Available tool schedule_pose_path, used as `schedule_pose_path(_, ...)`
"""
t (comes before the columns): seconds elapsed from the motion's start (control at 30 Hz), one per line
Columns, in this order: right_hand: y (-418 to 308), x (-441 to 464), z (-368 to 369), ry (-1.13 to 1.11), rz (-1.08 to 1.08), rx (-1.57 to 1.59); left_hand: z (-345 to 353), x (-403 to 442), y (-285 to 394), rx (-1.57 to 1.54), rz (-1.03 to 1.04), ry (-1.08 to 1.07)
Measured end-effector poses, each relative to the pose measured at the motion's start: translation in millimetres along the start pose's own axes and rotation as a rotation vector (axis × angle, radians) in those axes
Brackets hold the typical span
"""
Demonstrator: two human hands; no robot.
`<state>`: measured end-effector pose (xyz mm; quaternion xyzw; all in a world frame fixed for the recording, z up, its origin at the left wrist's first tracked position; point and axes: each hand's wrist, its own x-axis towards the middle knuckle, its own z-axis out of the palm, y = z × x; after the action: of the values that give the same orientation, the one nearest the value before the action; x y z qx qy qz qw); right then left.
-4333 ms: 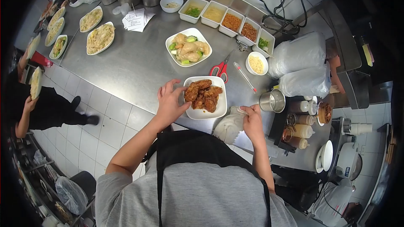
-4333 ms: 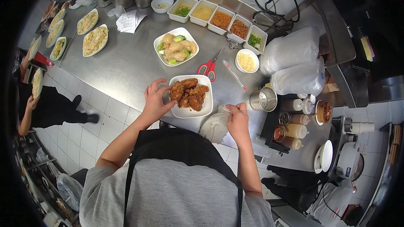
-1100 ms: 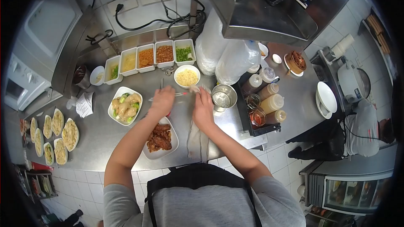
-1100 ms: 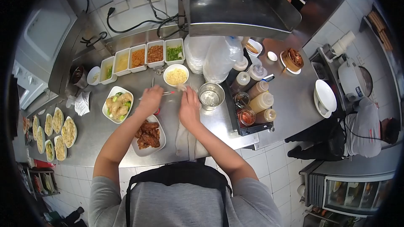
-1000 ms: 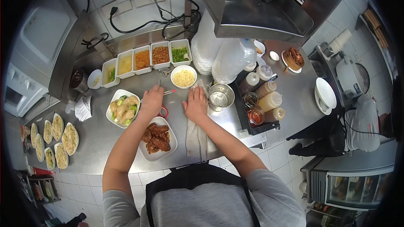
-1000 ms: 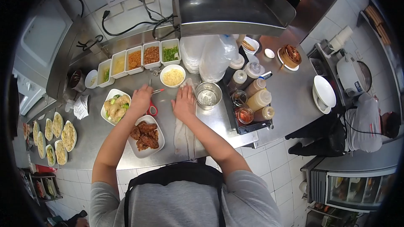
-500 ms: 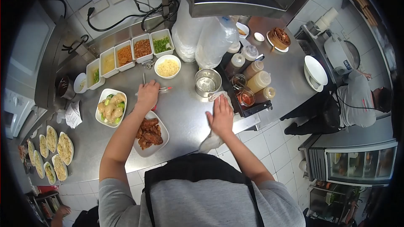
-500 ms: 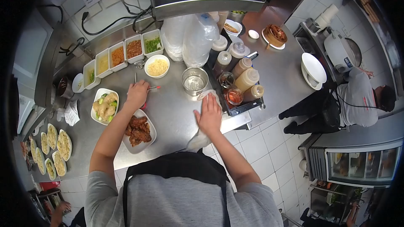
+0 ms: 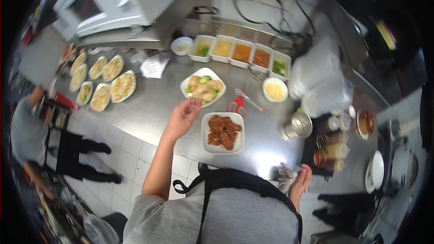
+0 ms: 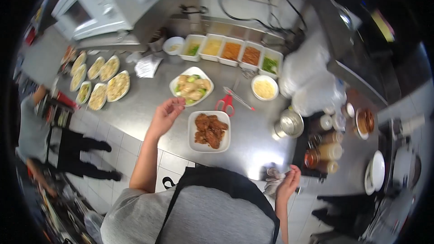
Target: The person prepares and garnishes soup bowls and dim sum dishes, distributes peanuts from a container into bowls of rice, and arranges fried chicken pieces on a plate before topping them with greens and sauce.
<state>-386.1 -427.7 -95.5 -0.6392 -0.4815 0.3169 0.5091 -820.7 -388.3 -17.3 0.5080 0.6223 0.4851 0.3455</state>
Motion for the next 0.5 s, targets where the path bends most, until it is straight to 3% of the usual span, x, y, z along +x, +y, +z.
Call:
schedule_pose_path(0.03,-24.3,14.3,11.4,0.01,-0.065,0.126,-2.0,-11.1,-5.4,0.093,-0.045,0.044)
schedule_pose_path(0.07,-37.9,30.2,21.1,0.021,-0.206,0.058,-3.6,-23.9,-11.3,0.184,-0.097,0.099)
schedule_pose_path(0.13,-66.9,53.6,41.7,-0.035,-0.436,-0.085,4.5,-47.9,-25.3,0.272,0.005,0.114)
schedule_pose_path(0.2,-51.4,82.9,55.2,-0.255,-0.582,-0.33,8.5,-69.5,-10.6,0.323,-0.034,0.109)
schedule_pose_path(0.27,-40.6,94.3,66.3,-0.579,-0.595,-0.565,6.7,-93.7,-10.9,0.255,-0.056,0.164)
schedule_pose_path(0.33,-57.7,89.4,80.2,-0.703,-0.657,-0.606,0.1,-124.8,-6.6,0.28,-0.105,0.242)
schedule_pose_path(0.37,-78.1,82.4,90.3,-0.755,-0.762,-0.525,-4.1,-139.1,-4.4,0.298,-0.136,0.227)
schedule_pose_path(0.4,-85.9,82.5,102.3,-0.871,-0.611,-0.401,-9.4,-152.2,-4.8,0.317,-0.145,0.265)
schedule_pose_path(0.5,-162.5,37.2,127.8,-0.86,-0.843,-0.46,-31.6,-182.0,-3.9,0.307,-0.15,0.233)
